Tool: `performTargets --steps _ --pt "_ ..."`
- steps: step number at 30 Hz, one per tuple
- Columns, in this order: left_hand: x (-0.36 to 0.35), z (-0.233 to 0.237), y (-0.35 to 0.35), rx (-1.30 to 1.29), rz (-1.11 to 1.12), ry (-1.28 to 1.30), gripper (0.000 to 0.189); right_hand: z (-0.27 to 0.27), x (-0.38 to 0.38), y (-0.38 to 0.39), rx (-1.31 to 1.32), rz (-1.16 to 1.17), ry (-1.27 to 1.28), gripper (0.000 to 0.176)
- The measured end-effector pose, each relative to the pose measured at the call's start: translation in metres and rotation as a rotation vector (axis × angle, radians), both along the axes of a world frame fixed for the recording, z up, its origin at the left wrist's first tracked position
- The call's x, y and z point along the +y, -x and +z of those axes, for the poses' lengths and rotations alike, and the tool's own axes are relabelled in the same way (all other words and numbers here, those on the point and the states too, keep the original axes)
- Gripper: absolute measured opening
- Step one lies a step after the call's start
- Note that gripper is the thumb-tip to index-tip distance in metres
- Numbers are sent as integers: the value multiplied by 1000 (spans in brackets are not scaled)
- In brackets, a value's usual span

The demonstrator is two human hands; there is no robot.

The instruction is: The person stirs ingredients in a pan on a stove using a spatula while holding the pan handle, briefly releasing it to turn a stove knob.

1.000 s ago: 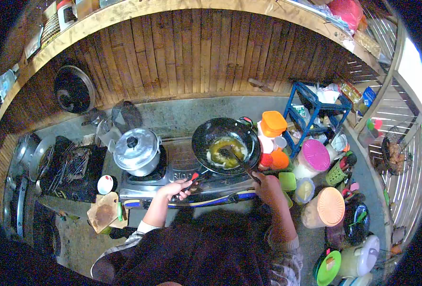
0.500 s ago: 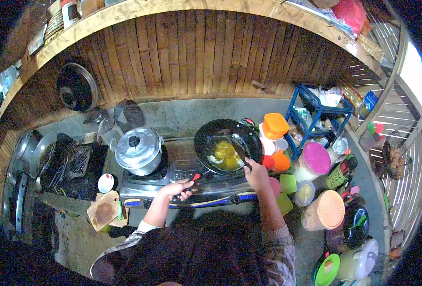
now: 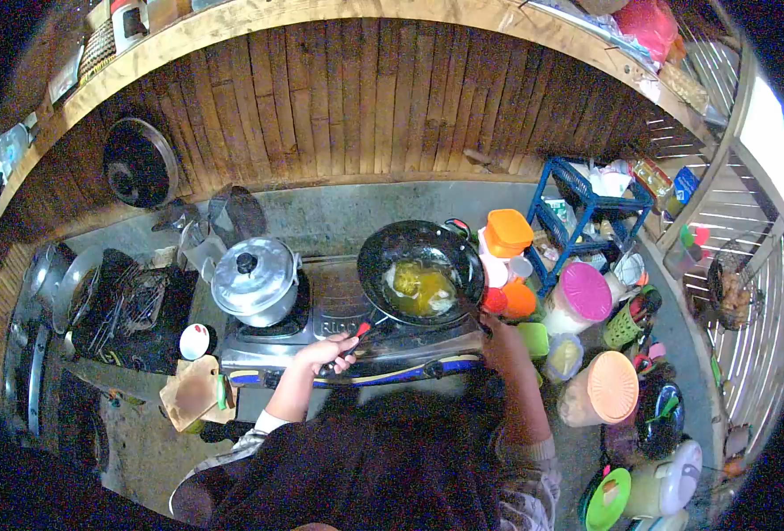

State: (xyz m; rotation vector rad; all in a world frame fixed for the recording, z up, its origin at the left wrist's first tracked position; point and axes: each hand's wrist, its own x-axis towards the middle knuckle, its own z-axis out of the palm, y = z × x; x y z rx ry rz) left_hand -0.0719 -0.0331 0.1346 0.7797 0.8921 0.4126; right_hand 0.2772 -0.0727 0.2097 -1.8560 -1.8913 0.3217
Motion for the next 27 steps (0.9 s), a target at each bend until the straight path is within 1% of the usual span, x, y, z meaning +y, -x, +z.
performTargets --steps 3,5,6,8,9,11,12,14,18,20,21,24,26,27 --pt "0 -3 0 -19 -4 1 22 21 -17 -4 22 29 31 34" --pt "0 -3 -1 -32 -15 1 22 37 -27 -4 -67 12 90 33" --pt "-1 0 -1 -18 -10 -4 21 47 -34 -2 -67 11 92 33" --pt "-1 1 -2 -2 -6 -6 21 65 -46 3 20 22 101 29" --pt "-1 0 -2 -3 -6 -16 21 67 -49 1 21 22 102 29" --pt "-2 0 -1 -4 -7 -24 20 67 -56 -6 -23 97 74 29" --pt "-1 -1 -1 -1 -8 -28 20 70 -59 -7 -22 96 75 29" --pt "-2 0 -2 1 -10 -33 20 78 -66 -8 -132 35 153 31" --pt "-3 0 -4 1 2 -13 20 99 -79 -7 -157 30 171 32" --pt "-4 0 -4 -12 3 -12 20 102 -85 -12 -129 168 -48 27" --pt "-4 2 -4 5 -1 -22 19 106 -87 -12 -130 171 -47 27" --pt "-4 2 -5 28 -4 -29 19 111 -92 -13 -201 103 26 28" --pt "-2 -1 -4 35 -4 -28 18 106 -92 -15 -102 35 110 33" --pt "-2 -4 -3 20 -8 -33 18 102 -91 -15 -102 33 108 33"
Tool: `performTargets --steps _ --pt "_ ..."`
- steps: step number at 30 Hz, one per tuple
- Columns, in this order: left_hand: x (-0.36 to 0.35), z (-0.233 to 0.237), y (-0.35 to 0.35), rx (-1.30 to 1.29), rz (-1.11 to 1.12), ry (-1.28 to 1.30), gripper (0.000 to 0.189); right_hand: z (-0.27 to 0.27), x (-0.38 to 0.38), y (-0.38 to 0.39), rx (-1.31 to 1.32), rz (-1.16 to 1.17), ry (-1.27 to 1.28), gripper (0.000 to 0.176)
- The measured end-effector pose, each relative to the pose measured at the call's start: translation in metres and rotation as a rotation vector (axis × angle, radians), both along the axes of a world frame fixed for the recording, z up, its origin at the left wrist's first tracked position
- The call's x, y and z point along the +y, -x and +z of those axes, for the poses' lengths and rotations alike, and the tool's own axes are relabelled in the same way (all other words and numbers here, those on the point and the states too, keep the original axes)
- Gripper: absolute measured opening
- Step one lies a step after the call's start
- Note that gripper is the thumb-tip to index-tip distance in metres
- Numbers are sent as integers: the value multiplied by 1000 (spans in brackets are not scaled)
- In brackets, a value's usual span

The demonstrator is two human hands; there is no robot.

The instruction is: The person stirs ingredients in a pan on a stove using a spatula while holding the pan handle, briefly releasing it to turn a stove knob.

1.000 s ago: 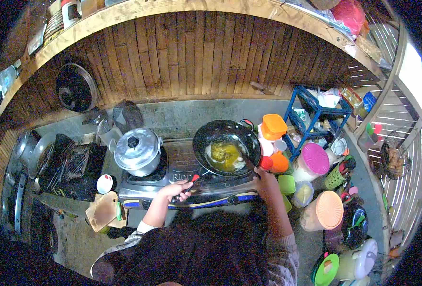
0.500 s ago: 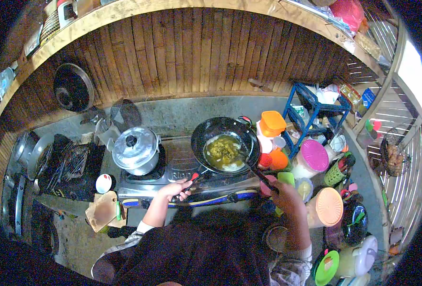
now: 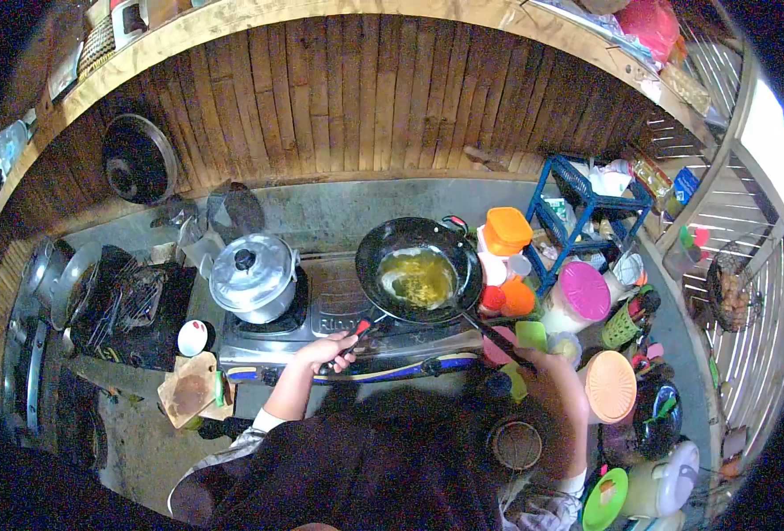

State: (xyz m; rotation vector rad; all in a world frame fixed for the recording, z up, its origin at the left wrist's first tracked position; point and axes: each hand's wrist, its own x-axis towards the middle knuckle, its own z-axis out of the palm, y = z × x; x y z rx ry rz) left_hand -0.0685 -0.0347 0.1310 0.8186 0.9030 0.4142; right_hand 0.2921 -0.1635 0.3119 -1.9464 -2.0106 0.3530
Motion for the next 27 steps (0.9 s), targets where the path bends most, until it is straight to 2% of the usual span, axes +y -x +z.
performTargets --steps 6,9,11,14,18,21,23,27 --pt "-2 4 -1 -13 14 24 17 -42 21 4 72 55 42 30" --pt "-3 6 -2 -11 28 33 18 -63 34 11 74 84 -28 30" --pt "-3 6 -2 -13 31 33 18 -81 46 10 94 186 -180 32" --pt "-3 6 -2 -1 29 43 18 -102 61 14 137 133 -134 34" --pt "-2 3 -1 -21 17 44 18 -109 82 24 24 85 -47 34" --pt "0 2 -1 -35 15 54 18 -116 95 33 132 90 -102 35" --pt "-2 1 -1 -35 20 63 18 -115 102 42 238 159 -246 32" --pt "-1 5 -2 -12 27 43 17 -108 114 53 296 128 -278 34"
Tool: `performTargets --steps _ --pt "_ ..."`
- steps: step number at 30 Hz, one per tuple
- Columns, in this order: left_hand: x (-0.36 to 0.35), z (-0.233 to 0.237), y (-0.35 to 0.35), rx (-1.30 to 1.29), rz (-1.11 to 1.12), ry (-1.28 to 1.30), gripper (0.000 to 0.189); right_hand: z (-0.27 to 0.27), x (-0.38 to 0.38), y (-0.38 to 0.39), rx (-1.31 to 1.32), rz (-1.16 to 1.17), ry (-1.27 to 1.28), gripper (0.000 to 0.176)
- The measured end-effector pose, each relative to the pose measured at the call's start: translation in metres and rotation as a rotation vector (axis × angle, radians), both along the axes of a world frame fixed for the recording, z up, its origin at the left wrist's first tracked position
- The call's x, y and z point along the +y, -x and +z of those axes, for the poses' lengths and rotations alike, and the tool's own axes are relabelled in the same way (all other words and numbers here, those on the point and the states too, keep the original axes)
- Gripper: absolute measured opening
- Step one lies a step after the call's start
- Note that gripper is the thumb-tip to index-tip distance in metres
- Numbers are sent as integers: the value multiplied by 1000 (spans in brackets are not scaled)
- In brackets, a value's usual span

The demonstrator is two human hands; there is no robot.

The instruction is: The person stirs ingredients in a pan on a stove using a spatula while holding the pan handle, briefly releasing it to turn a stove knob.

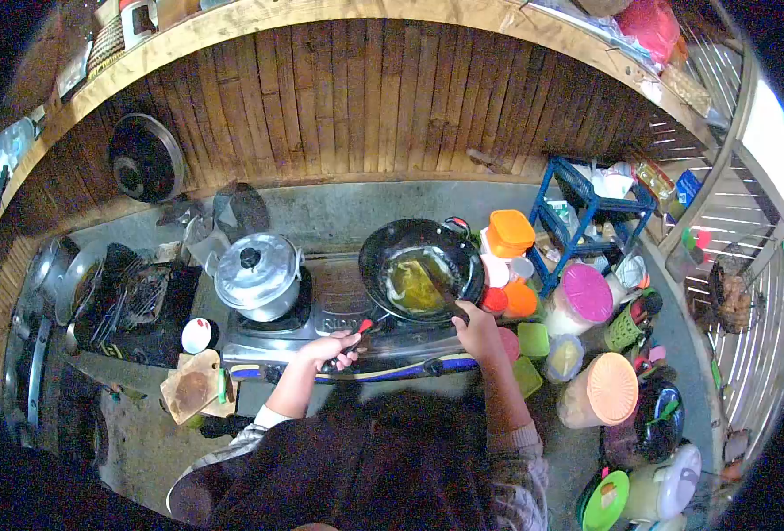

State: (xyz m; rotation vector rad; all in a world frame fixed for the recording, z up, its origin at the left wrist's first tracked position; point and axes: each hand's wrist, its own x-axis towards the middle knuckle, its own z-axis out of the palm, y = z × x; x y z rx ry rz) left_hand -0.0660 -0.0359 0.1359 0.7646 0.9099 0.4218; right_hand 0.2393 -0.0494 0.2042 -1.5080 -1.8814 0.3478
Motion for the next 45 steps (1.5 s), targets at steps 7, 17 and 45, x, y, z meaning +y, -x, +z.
performTargets --steps 7,17,45 --pt "2 -8 1 -12 -1 15 18 -11 11 2 -36 -56 -15 34" --pt "1 -6 1 -5 6 42 23 -2 -14 -31 -115 -72 100 34" --pt "-1 -4 0 -36 -8 24 15 108 -102 -59 -341 -72 192 30"
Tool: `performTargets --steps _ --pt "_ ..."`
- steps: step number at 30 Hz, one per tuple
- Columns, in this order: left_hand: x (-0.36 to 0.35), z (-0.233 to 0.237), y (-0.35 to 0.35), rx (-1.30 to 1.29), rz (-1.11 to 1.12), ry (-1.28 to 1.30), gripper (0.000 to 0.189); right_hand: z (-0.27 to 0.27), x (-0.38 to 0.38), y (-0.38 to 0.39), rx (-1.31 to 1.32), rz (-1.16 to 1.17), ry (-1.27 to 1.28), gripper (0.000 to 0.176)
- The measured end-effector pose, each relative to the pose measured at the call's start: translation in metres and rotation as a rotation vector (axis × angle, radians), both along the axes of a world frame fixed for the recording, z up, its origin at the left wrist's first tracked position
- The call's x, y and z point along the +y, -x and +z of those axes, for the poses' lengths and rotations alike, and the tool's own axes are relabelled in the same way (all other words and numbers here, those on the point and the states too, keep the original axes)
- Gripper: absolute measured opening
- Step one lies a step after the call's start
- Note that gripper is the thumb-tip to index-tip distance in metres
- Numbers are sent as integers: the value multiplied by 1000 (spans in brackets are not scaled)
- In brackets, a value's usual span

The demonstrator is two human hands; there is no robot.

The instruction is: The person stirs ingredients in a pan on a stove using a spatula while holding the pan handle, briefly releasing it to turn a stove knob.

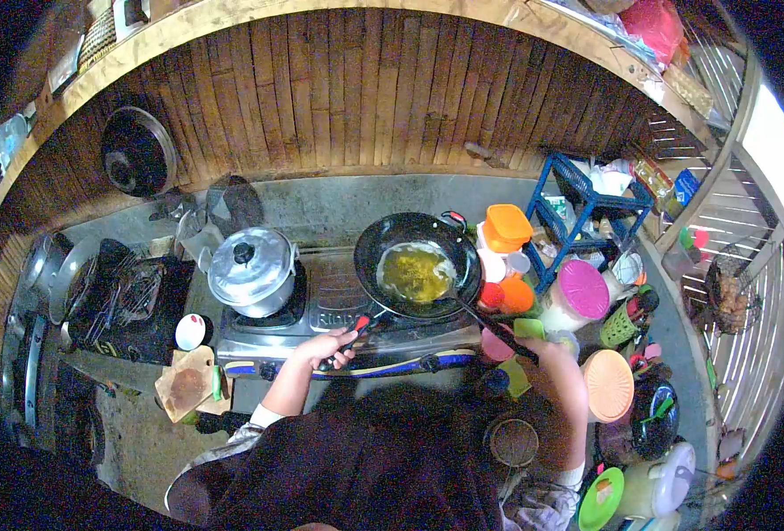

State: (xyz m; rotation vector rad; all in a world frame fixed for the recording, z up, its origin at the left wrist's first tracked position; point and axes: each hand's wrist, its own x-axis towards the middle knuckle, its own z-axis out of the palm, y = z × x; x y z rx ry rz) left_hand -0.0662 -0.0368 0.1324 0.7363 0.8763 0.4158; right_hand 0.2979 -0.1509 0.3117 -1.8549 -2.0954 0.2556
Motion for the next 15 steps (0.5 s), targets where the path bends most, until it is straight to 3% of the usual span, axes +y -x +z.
performTargets --steps 4,6,9,15 --pt "0 1 0 8 2 -7 16 -14 4 -6 44 89 -81 28" --pt "1 1 0 18 -10 -16 16 -12 8 3 -18 11 50 31" --pt "1 0 1 27 -21 -27 18 -34 21 3 133 90 49 33" --pt "1 -3 1 28 -12 -17 19 -44 41 23 171 17 92 29"
